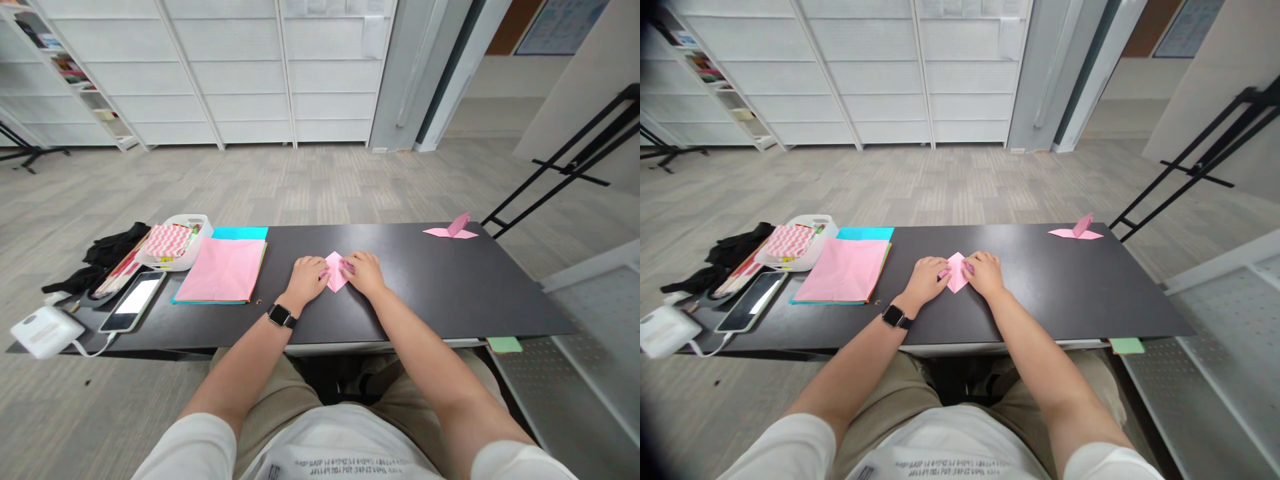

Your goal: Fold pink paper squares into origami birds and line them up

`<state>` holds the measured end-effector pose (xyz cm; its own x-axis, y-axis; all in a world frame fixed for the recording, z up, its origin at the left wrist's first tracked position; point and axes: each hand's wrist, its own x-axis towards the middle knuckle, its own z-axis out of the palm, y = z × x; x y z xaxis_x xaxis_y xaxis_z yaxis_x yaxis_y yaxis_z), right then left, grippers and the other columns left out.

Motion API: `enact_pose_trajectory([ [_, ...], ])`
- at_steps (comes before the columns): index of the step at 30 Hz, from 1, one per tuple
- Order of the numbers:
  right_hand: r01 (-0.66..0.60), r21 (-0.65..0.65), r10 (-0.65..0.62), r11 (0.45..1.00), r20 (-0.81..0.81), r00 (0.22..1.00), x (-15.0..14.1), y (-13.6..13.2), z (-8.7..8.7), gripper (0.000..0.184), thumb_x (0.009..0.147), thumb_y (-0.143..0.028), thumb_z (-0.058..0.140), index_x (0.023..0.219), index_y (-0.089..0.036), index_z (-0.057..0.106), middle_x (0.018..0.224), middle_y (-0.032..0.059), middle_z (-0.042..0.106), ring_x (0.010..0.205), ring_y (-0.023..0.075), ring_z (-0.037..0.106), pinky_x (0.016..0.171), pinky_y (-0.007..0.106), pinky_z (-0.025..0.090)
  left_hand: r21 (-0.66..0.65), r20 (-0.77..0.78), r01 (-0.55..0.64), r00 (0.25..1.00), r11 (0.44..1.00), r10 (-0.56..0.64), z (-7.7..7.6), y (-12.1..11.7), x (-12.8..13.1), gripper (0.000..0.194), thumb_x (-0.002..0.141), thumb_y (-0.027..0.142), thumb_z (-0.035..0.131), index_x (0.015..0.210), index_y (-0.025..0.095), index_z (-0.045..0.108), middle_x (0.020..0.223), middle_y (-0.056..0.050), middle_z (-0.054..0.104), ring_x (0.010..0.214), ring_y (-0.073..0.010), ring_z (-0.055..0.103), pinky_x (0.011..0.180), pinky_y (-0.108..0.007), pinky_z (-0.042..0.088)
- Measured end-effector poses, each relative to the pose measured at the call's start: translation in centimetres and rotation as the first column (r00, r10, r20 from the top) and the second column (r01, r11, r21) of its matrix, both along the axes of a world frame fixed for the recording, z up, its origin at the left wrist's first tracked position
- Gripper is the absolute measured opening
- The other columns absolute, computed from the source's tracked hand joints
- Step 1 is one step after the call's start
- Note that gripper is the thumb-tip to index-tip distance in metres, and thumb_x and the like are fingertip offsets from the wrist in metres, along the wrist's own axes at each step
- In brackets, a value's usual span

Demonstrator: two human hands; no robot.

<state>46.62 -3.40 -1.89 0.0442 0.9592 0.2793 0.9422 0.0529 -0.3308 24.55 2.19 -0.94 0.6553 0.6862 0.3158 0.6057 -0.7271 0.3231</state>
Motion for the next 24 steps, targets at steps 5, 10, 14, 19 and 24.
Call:
enact_pose_trajectory([
  [5, 0.042, -0.009, -0.041, 0.999, 0.024, 0.999, -0.5, 0.2, 0.0, 0.027, 0.1, -0.039, 0.063, 0.122, -0.03, 0.076, 0.12, 0.0087, 0.07, 0.115, 0.0282, 0.058, 0.102, 0.044, 0.037, -0.018, -0.001, 0.005, 1.0, 1.0, -0.005, 0.3, -0.1, 0.2, 0.022, 0.104, 0.034, 0.057, 0.106, 0.028, 0.077, 0.12, -0.005, 0.075, 0.113, -0.0251, 0.062, 0.107, -0.046, 0.041],
  [10, 0.043, -0.02, -0.042, 0.999, 0.05, 0.998, -0.7, 0.1, -0.2, 0.032, 0.095, -0.043, 0.068, 0.123, -0.031, 0.077, 0.122, 0.0098, 0.067, 0.116, 0.0301, 0.055, 0.102, 0.046, 0.036, -0.036, 0.01, -0.061, 0.998, 0.997, 0.061, 0.2, 0.3, 0.7, 0.02, 0.103, 0.031, 0.058, 0.114, 0.029, 0.074, 0.112, -0.005, 0.076, 0.11, -0.0258, 0.062, 0.108, -0.047, 0.039],
  [14, -0.027, -0.009, 0.027, 1.0, 0.036, 0.999, -1.1, -0.1, 0.0, 0.035, 0.092, -0.045, 0.071, 0.122, -0.03, 0.077, 0.121, 0.0099, 0.068, 0.115, 0.0301, 0.055, 0.103, 0.046, 0.036, -0.026, 0.022, -0.166, 0.986, 0.986, 0.167, -0.1, 0.5, 0.8, 0.023, 0.099, 0.03, 0.065, 0.122, 0.029, 0.071, 0.115, -0.006, 0.074, 0.113, -0.0274, 0.061, 0.107, -0.047, 0.039],
  [19, -0.017, -0.004, 0.018, 1.0, 0.028, 0.999, -1.4, -0.2, 0.0, 0.042, 0.09, -0.046, 0.073, 0.128, -0.028, 0.075, 0.125, 0.0099, 0.067, 0.118, 0.0302, 0.055, 0.106, 0.046, 0.035, -0.03, -0.008, -0.178, 0.984, 0.984, 0.178, -0.4, 0.6, 0.7, 0.02, 0.1, 0.032, 0.064, 0.117, 0.028, 0.074, 0.124, -0.007, 0.07, 0.117, -0.0285, 0.059, 0.105, -0.047, 0.041],
  [24, -0.021, 0.028, 0.023, 0.999, -0.055, 0.998, -1.3, 0.0, 0.1, 0.024, 0.091, -0.037, 0.069, 0.112, -0.027, 0.076, 0.117, 0.0081, 0.072, 0.114, 0.0286, 0.059, 0.103, 0.044, 0.036, -0.085, 0.057, -0.138, 0.988, 0.987, 0.143, -0.3, 0.6, 0.8, 0.015, 0.099, 0.027, 0.065, 0.113, 0.027, 0.07, 0.117, -0.004, 0.075, 0.114, -0.0262, 0.062, 0.104, -0.044, 0.042],
])
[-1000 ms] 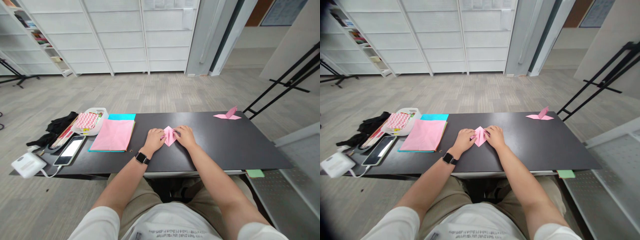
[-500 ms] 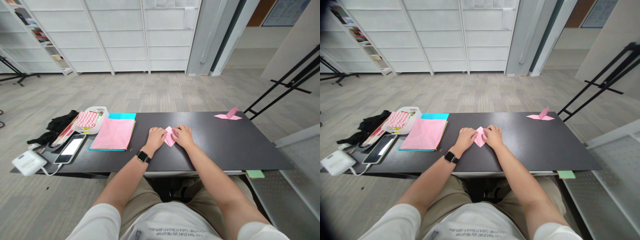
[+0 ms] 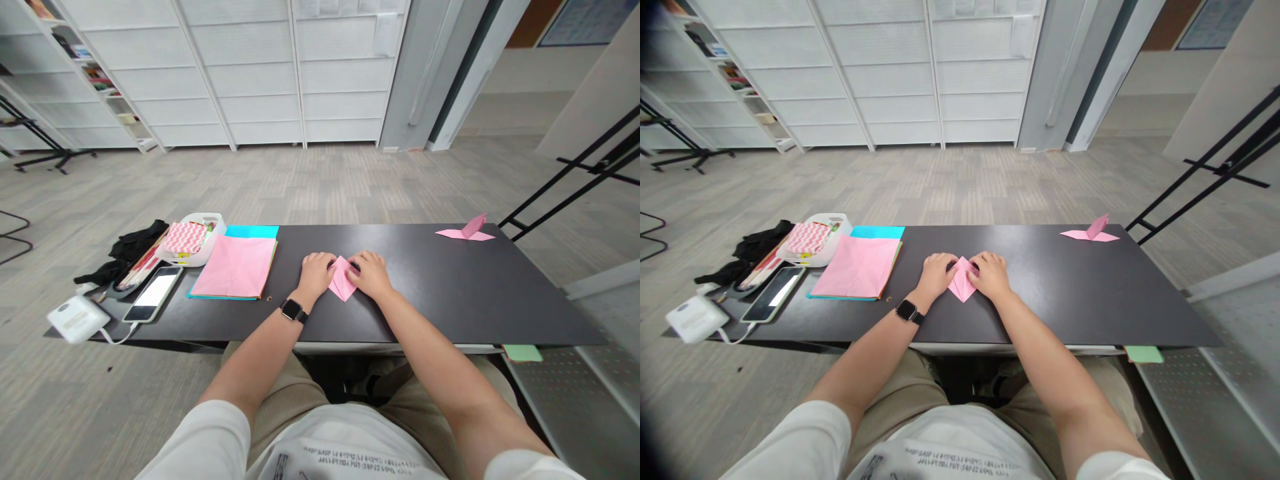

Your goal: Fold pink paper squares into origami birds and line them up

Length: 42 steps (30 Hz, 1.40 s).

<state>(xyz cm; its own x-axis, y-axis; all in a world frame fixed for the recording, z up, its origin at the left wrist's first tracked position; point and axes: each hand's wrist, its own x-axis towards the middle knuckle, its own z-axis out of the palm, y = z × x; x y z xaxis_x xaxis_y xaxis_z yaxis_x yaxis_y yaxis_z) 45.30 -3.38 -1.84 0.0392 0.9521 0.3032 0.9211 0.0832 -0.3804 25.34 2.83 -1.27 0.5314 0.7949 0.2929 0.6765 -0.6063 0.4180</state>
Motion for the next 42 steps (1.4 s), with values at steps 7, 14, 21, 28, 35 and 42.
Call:
enact_pose_trajectory([
  [7, -0.041, 0.008, 0.041, 0.999, -0.076, 0.996, 0.1, 0.3, -0.1, 0.034, 0.092, -0.03, 0.066, 0.125, -0.027, 0.069, 0.111, 0.0067, 0.077, 0.108, 0.0283, 0.064, 0.103, 0.045, 0.035, -0.036, 0.075, 0.073, 0.995, 0.997, -0.07, 0.3, 0.0, 0.3, 0.02, 0.098, 0.024, 0.066, 0.118, 0.027, 0.067, 0.111, -0.002, 0.078, 0.109, -0.0232, 0.067, 0.105, -0.042, 0.044],
  [14, -0.068, 0.028, 0.068, 0.997, -0.006, 0.998, 0.1, 0.2, 0.2, 0.018, 0.099, -0.027, 0.058, 0.103, -0.028, 0.076, 0.102, 0.0045, 0.074, 0.104, 0.0241, 0.063, 0.1, 0.042, 0.033, 0.015, 0.082, 0.09, 0.993, 0.996, -0.091, 0.0, 0.4, 0.0, 0.028, 0.102, 0.024, 0.061, 0.128, 0.026, 0.068, 0.126, -0.005, 0.072, 0.118, -0.0224, 0.065, 0.104, -0.04, 0.047],
  [21, -0.088, 0.046, 0.084, 0.995, 0.064, 0.994, 0.0, 0.4, 0.2, 0.019, 0.099, -0.026, 0.058, 0.105, -0.027, 0.076, 0.103, 0.005, 0.073, 0.103, 0.0239, 0.061, 0.101, 0.041, 0.032, 0.084, -0.091, 0.102, 0.991, 0.991, -0.094, 0.5, 0.2, 0.1, 0.017, 0.105, 0.03, 0.058, 0.106, 0.027, 0.075, 0.112, -0.006, 0.073, 0.109, -0.0245, 0.062, 0.1, -0.043, 0.044],
  [28, -0.095, 0.01, 0.093, 0.995, 0.116, 0.989, 0.1, 0.3, 0.2, 0.019, 0.096, -0.022, 0.061, 0.102, -0.028, 0.078, 0.103, 0.0049, 0.073, 0.102, 0.0241, 0.06, 0.098, 0.041, 0.032, 0.089, -0.15, 0.176, 0.975, 0.98, -0.162, 0.2, 0.5, 0.5, 0.022, 0.106, 0.027, 0.054, 0.108, 0.024, 0.076, 0.109, -0.007, 0.074, 0.103, -0.0235, 0.065, 0.098, -0.04, 0.049],
  [35, -0.173, -0.031, 0.175, 0.985, 0.126, 0.976, 0.5, -0.7, 0.6, 0.028, 0.093, -0.016, 0.059, 0.106, -0.028, 0.081, 0.108, 0.0058, 0.075, 0.105, 0.024, 0.062, 0.101, 0.042, 0.032, 0.061, -0.132, 0.243, 0.963, 0.968, -0.233, 0.6, -0.1, -1.2, 0.029, 0.105, 0.022, 0.052, 0.111, 0.026, 0.08, 0.114, -0.005, 0.076, 0.103, -0.0225, 0.065, 0.099, -0.04, 0.049],
  [42, -0.144, -0.02, 0.146, 0.989, 0.125, 0.981, 0.3, -0.9, 0.9, 0.025, 0.101, -0.032, 0.059, 0.111, -0.03, 0.082, 0.105, 0.0063, 0.075, 0.105, 0.025, 0.06, 0.101, 0.043, 0.031, 0.091, -0.149, 0.173, 0.976, 0.981, -0.158, 1.3, -1.5, -0.7, 0.028, 0.105, 0.034, 0.054, 0.109, 0.028, 0.081, 0.117, -0.007, 0.075, 0.109, -0.0261, 0.061, 0.1, -0.046, 0.044],
])
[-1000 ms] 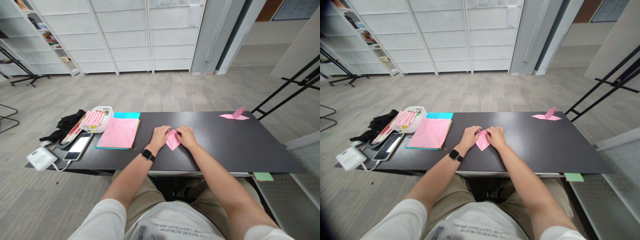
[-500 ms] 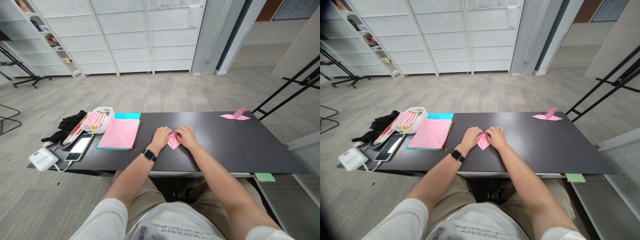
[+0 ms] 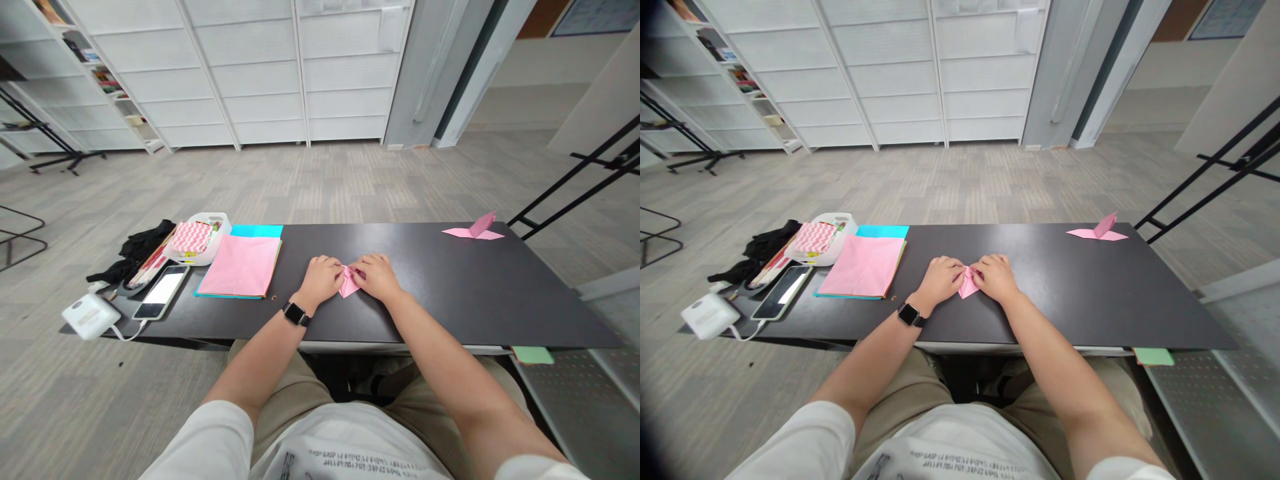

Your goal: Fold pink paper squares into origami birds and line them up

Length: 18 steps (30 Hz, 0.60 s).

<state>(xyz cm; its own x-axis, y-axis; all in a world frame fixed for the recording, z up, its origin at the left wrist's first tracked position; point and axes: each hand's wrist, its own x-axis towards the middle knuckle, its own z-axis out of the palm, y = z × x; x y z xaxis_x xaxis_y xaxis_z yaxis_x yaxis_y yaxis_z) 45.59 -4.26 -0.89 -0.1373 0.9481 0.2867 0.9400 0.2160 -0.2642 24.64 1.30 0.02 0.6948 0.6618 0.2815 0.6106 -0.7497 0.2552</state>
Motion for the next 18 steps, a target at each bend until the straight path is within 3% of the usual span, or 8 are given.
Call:
enact_pose_trajectory([
  [4, 0.042, 0.023, -0.043, 0.999, 0.04, 0.998, -0.2, 0.5, -0.3, 0.025, 0.103, -0.033, 0.059, 0.109, -0.031, 0.083, 0.107, 0.0069, 0.075, 0.107, 0.0257, 0.059, 0.101, 0.044, 0.029, 0.013, -0.024, -0.074, 0.997, 0.997, 0.075, 0.1, -0.1, 1.0, 0.035, 0.109, 0.041, 0.049, 0.11, 0.026, 0.08, 0.116, -0.009, 0.075, 0.109, -0.028, 0.06, 0.099, -0.048, 0.041],
  [8, 0.066, 0.025, -0.068, 0.997, 0.057, 0.996, -0.5, 0.6, -0.4, 0.023, 0.101, -0.032, 0.062, 0.108, -0.033, 0.084, 0.107, 0.0059, 0.075, 0.107, 0.0252, 0.058, 0.1, 0.044, 0.028, 0.052, -0.049, -0.101, 0.993, 0.994, 0.104, 0.0, -0.1, 1.4, 0.03, 0.106, 0.044, 0.056, 0.121, 0.028, 0.077, 0.117, -0.009, 0.073, 0.111, -0.0295, 0.058, 0.099, -0.049, 0.038],
  [15, 0.283, 0.056, -0.283, 0.957, -0.016, 0.959, 1.2, 0.2, -0.5, 0.02, 0.095, -0.029, 0.066, 0.094, -0.03, 0.085, 0.103, 0.0069, 0.074, 0.101, 0.0265, 0.057, 0.093, 0.043, 0.032, 0.049, -0.068, -0.115, 0.991, 0.992, 0.118, -0.2, -0.2, 1.5, 0.027, 0.104, 0.041, 0.058, 0.116, 0.029, 0.079, 0.115, -0.009, 0.072, 0.109, -0.0294, 0.058, 0.1, -0.05, 0.035],
  [18, 0.272, 0.083, -0.267, 0.959, -0.068, 0.961, 1.9, 0.3, -0.7, 0.022, 0.097, -0.03, 0.064, 0.099, -0.028, 0.086, 0.105, 0.0077, 0.073, 0.102, 0.0265, 0.057, 0.091, 0.042, 0.035, 0.039, -0.055, -0.113, 0.992, 0.993, 0.115, -0.3, -0.2, 1.6, 0.027, 0.105, 0.039, 0.057, 0.113, 0.029, 0.08, 0.114, -0.009, 0.072, 0.11, -0.0297, 0.058, 0.1, -0.05, 0.035],
])
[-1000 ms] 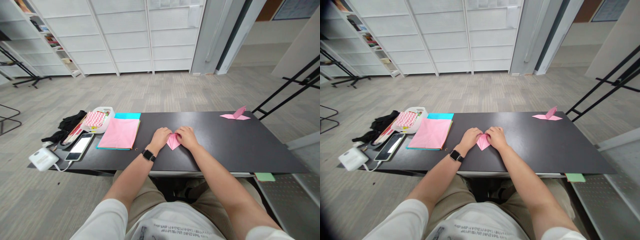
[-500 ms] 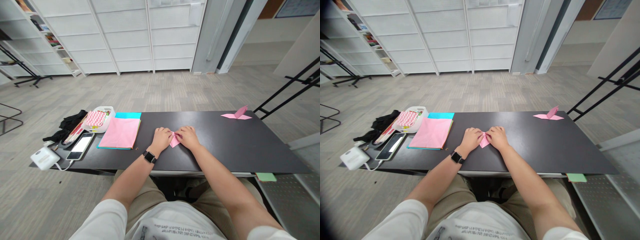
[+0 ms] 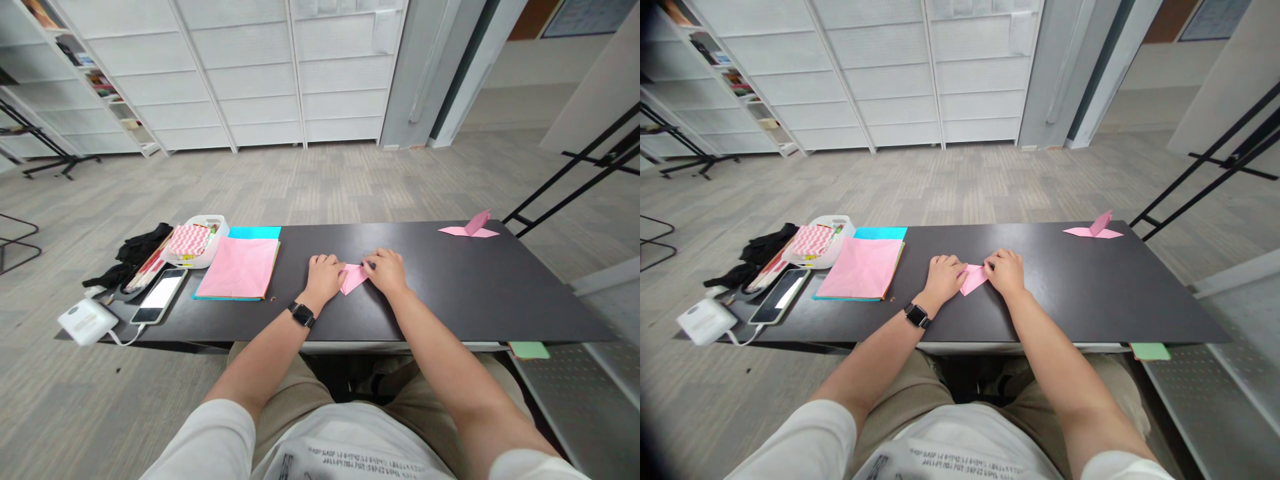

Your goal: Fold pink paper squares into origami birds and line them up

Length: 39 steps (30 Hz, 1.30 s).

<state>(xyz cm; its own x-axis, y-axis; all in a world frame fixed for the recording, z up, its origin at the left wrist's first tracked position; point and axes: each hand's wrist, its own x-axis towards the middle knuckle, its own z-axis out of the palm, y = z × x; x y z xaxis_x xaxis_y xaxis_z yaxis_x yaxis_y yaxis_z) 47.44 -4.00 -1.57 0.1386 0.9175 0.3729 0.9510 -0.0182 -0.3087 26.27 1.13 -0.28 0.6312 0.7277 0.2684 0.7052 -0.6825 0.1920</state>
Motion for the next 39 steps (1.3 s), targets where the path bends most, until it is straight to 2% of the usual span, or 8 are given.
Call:
enact_pose_trajectory([
  [4, -0.17, 0.005, 0.17, 0.985, 0.0, 0.985, -0.5, 0.1, -0.2, 0.023, 0.099, -0.035, 0.064, 0.109, -0.034, 0.085, 0.112, 0.0067, 0.071, 0.108, 0.0262, 0.056, 0.096, 0.043, 0.037, -0.002, 0.03, 0.009, 0.999, 1.0, -0.009, -0.1, -0.1, 0.0, 0.029, 0.106, 0.038, 0.054, 0.113, 0.028, 0.08, 0.113, -0.01, 0.071, 0.11, -0.0296, 0.058, 0.101, -0.05, 0.034],
  [10, -0.107, -0.049, 0.106, 0.993, -0.019, 0.994, -0.7, 0.0, -0.5, 0.018, 0.096, -0.038, 0.069, 0.097, -0.035, 0.087, 0.11, 0.0059, 0.07, 0.108, 0.0262, 0.056, 0.095, 0.044, 0.037, 0.01, 0.062, -0.028, 0.998, 1.0, 0.027, -0.5, 0.0, -0.3, 0.03, 0.107, 0.034, 0.051, 0.111, 0.029, 0.081, 0.114, -0.008, 0.073, 0.109, -0.029, 0.058, 0.102, -0.051, 0.033],
  [16, -0.06, -0.076, 0.059, 0.995, -0.019, 0.998, 0.2, -0.2, -0.3, 0.019, 0.095, -0.036, 0.067, 0.099, -0.032, 0.086, 0.112, 0.0068, 0.07, 0.107, 0.0272, 0.057, 0.095, 0.044, 0.037, 0.01, 0.073, -0.016, 0.997, 1.0, 0.016, -0.5, 0.1, -0.4, 0.03, 0.106, 0.033, 0.051, 0.111, 0.029, 0.081, 0.114, -0.009, 0.072, 0.109, -0.0282, 0.058, 0.105, -0.051, 0.034],
  [21, -0.146, -0.012, 0.146, 0.989, -0.022, 0.989, 0.1, -0.1, -0.3, 0.026, 0.094, -0.03, 0.067, 0.115, -0.031, 0.082, 0.118, 0.0072, 0.068, 0.112, 0.0275, 0.057, 0.099, 0.044, 0.038, 0.002, 0.071, -0.013, 0.997, 1.0, 0.013, -0.4, 0.0, -0.5, 0.028, 0.105, 0.031, 0.053, 0.112, 0.031, 0.081, 0.115, -0.007, 0.07, 0.111, -0.0275, 0.058, 0.106, -0.05, 0.035],
  [27, -0.174, -0.024, 0.171, 0.985, -0.074, 0.982, -0.1, 0.2, -0.8, 0.019, 0.092, -0.03, 0.068, 0.105, -0.031, 0.081, 0.114, 0.0063, 0.069, 0.11, 0.0267, 0.058, 0.1, 0.044, 0.038, 0.012, 0.113, -0.038, 0.993, 0.999, 0.037, -0.1, 0.3, -1.3, 0.032, 0.103, 0.027, 0.055, 0.131, 0.028, 0.07, 0.121, -0.008, 0.07, 0.115, -0.0277, 0.058, 0.11, -0.048, 0.036],
  [32, -0.168, -0.001, 0.167, 0.986, -0.076, 0.983, 0.1, 0.3, -0.7, 0.014, 0.088, -0.029, 0.071, 0.101, -0.025, 0.074, 0.11, 0.0071, 0.069, 0.108, 0.027, 0.059, 0.098, 0.042, 0.039, -0.04, 0.138, -0.065, 0.988, 0.997, 0.07, 0.0, 0.5, -2.0, 0.014, 0.099, 0.032, 0.063, 0.108, 0.026, 0.073, 0.119, -0.007, 0.067, 0.114, -0.0264, 0.058, 0.103, -0.044, 0.042],
  [35, -0.225, 0.029, 0.226, 0.974, -0.068, 0.972, 0.1, 0.3, -0.6, 0.005, 0.088, -0.028, 0.071, 0.091, -0.025, 0.074, 0.11, 0.0061, 0.068, 0.109, 0.0255, 0.059, 0.1, 0.042, 0.038, -0.056, 0.137, -0.012, 0.99, 0.998, 0.019, -0.4, 0.6, -2.0, 0.021, 0.099, 0.031, 0.063, 0.115, 0.029, 0.075, 0.125, -0.007, 0.066, 0.117, -0.0263, 0.057, 0.105, -0.045, 0.042],
  [39, -0.238, 0.024, 0.239, 0.971, -0.048, 0.97, -0.1, 0.2, -0.7, 0.019, 0.095, -0.035, 0.069, 0.11, -0.03, 0.079, 0.116, 0.0071, 0.068, 0.113, 0.0261, 0.059, 0.102, 0.043, 0.038, -0.08, 0.141, 0.006, 0.99, 0.997, 0.005, -1.0, 0.9, -1.8, 0.032, 0.097, 0.029, 0.062, 0.127, 0.031, 0.075, 0.135, -0.007, 0.064, 0.126, -0.028, 0.054, 0.109, -0.047, 0.041],
])
